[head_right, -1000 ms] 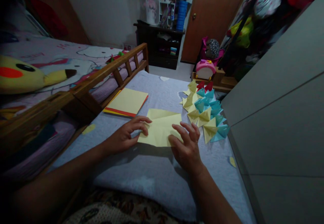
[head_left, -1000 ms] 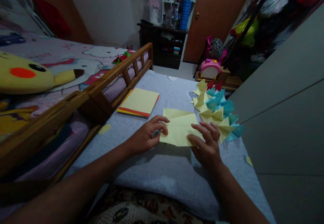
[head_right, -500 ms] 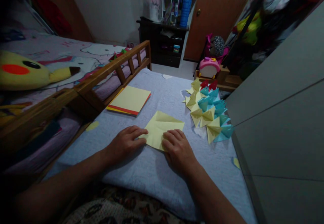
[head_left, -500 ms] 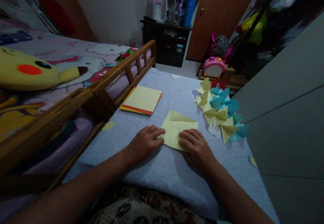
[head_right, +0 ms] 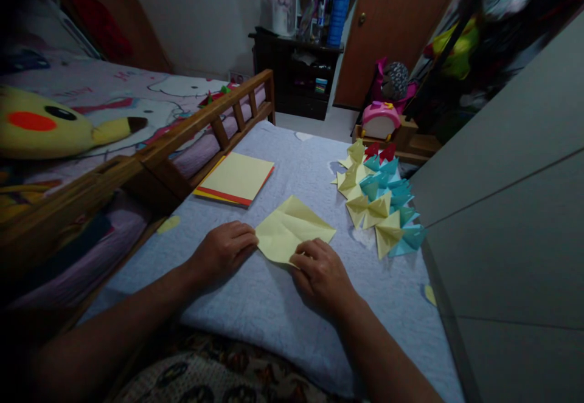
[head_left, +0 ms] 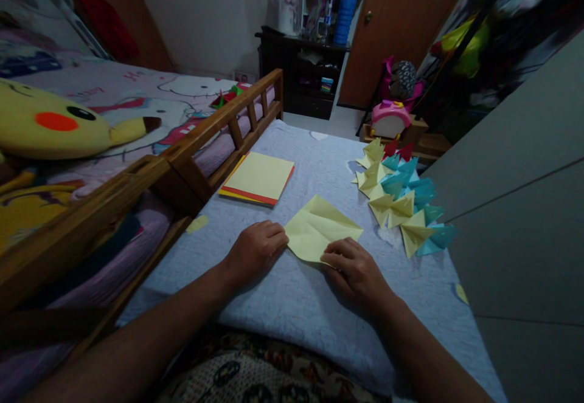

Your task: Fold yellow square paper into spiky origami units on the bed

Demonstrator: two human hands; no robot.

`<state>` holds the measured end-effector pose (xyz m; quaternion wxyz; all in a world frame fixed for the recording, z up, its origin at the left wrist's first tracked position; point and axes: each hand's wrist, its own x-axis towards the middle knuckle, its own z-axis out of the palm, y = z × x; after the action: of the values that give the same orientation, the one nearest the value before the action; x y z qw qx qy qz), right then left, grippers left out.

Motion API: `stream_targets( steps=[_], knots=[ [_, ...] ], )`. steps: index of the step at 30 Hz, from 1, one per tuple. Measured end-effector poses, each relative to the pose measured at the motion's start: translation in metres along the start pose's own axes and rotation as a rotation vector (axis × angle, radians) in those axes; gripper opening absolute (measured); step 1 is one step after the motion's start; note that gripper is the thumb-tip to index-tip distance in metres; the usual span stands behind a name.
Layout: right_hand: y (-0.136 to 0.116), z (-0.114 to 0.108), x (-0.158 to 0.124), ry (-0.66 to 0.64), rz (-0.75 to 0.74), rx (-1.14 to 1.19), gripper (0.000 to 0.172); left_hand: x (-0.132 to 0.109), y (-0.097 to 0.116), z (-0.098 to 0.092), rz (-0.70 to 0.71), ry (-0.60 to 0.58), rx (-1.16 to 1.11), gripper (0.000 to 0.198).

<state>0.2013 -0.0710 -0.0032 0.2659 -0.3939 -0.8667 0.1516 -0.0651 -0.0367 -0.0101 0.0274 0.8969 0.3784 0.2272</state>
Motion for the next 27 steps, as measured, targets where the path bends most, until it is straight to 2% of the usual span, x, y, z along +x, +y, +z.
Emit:
stream_targets(
  steps=[5, 11, 17, 23, 27],
  knots=[
    [0.004, 0.002, 0.002, 0.028, 0.198, 0.135, 0.025, -0.002, -0.003, 0.002, -0.064, 0.011, -0.164, 0.018],
    [0.008, 0.006, 0.005, 0.082, 0.294, 0.148, 0.018, -0.001, -0.005, 0.002, -0.151, 0.033, -0.322, 0.01],
    [0.008, 0.007, 0.007, 0.074, 0.403, 0.157, 0.016, 0.001, -0.008, 0.004, -0.233, -0.011, -0.343, 0.008],
    [0.009, 0.011, 0.006, 0.177, 0.45, 0.037, 0.014, 0.003, -0.006, 0.003, -0.277, -0.021, -0.342, 0.009],
    [0.01, 0.012, 0.008, 0.168, 0.475, -0.009, 0.016, 0.005, -0.003, 0.001, -0.268, -0.022, -0.315, 0.01]
  ],
)
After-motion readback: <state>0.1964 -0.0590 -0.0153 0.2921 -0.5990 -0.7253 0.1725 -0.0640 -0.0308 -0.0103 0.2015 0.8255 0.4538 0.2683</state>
